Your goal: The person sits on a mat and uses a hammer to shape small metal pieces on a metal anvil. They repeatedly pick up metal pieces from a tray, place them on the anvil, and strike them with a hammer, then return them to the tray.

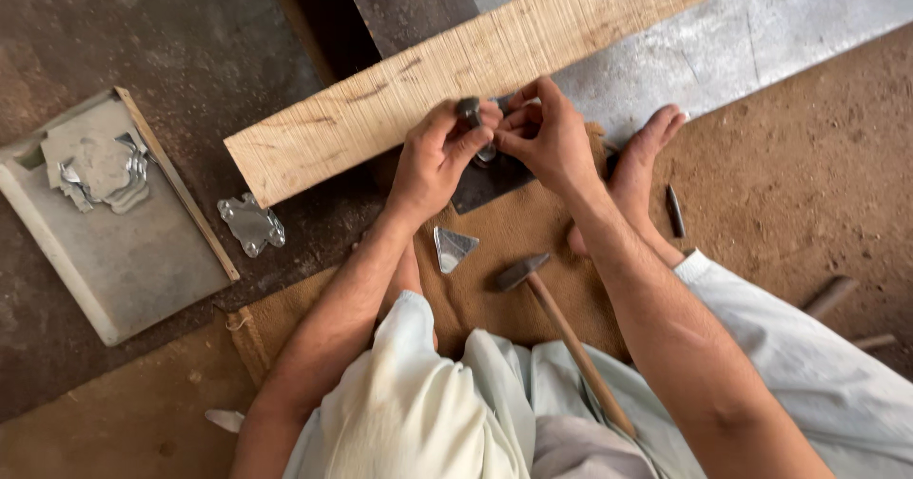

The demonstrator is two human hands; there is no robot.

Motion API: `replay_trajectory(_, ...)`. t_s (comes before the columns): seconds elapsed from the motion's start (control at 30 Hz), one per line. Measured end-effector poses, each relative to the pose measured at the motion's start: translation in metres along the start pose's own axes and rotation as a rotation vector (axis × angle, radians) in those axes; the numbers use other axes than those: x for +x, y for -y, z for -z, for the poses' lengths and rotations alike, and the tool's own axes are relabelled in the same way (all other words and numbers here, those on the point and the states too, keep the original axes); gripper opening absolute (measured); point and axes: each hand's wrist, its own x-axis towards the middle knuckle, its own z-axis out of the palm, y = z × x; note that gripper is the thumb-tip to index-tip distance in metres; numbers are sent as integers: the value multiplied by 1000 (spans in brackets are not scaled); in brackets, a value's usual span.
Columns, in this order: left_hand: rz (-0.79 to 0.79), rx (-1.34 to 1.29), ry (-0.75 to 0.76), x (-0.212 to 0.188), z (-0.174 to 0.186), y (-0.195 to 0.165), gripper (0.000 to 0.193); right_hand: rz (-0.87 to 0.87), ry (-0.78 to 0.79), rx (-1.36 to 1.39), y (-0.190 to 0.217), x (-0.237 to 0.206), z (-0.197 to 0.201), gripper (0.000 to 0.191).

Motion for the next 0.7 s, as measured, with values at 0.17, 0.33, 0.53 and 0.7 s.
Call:
replay_trajectory(0.17,-44,4,-28,-3,-4,11,34,289,-2,-31,4,-29,-4,77)
replay_trajectory(0.33,-63,22,-36,-7,-4,15,35,275,-172,-157,-10,-48,-27,78)
replay_trajectory(0.53,-105,114,-58,-11,-8,15,34,286,-232,-119,-12,-47,-36,72)
replay_trajectory(0.7,-102,65,-29,-13,-8,12,35,322,-219,-151,-6,-55,-33,67)
